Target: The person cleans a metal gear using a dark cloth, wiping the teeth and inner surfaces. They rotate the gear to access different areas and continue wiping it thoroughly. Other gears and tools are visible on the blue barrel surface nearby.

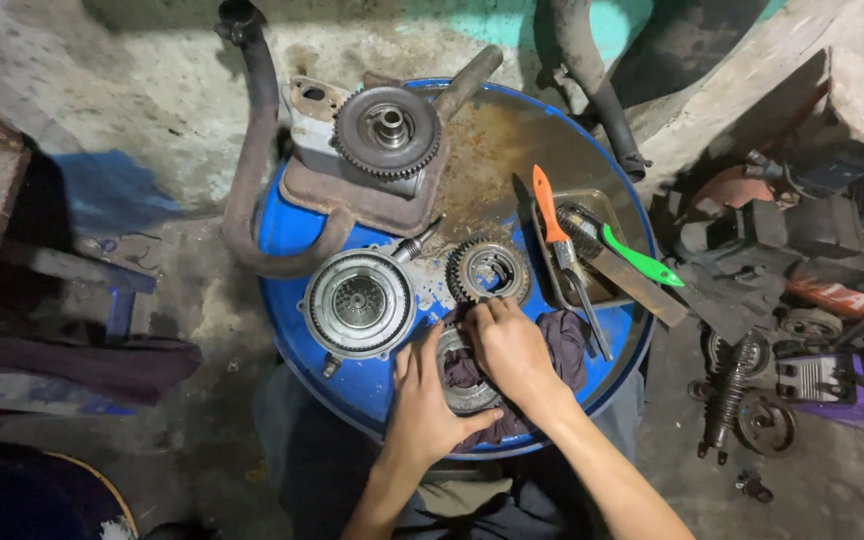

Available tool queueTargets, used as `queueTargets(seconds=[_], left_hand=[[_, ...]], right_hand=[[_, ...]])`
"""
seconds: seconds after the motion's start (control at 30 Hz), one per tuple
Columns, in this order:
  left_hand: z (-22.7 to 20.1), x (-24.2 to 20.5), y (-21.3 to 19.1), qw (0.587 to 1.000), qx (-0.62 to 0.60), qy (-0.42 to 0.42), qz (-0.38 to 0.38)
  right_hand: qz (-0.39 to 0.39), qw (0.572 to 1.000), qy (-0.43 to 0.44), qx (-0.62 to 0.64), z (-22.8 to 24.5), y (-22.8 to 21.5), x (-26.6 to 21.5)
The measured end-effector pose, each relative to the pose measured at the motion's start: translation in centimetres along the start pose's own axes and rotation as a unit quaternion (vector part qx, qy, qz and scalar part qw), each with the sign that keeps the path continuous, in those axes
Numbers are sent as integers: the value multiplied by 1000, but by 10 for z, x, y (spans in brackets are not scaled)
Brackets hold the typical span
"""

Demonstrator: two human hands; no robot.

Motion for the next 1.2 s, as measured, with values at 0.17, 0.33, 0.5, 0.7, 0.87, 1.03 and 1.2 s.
queueTargets(seconds=[0.17,0.33,0.5,0.7,0.87,1.03,1.2], left_hand=[[-2,-6,-3,998,-3,48,-51],[-3,-6,-4,998,-5,46,-35],[-1,-5,-3,999,-12,32,-31],[-5,-5,-8,998,-6,53,-42],[-2,-4,-6,997,-6,55,-47],[-8,-2,-9,998,-8,51,-31],[-7,-1,-8,997,-60,-40,2]], right_hand=[[0,998,-46,39,20,8,1],[28,992,-112,49,41,-8,-6],[28,992,-51,114,27,-20,-14],[-9,988,-16,152,18,-9,-9],[-31,988,-26,151,21,-10,1],[-34,988,-40,146,22,-10,-1],[-58,989,-88,106,21,-10,-6]])
Point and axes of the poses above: each hand's wrist, its own x-axis towards the middle knuckle, its own y-axis out of the palm, z = x × y, the point moved 6 cm from there along x, towards the middle knuckle, and after that the axes turned 6 degrees about z, right-handed, at the moved point
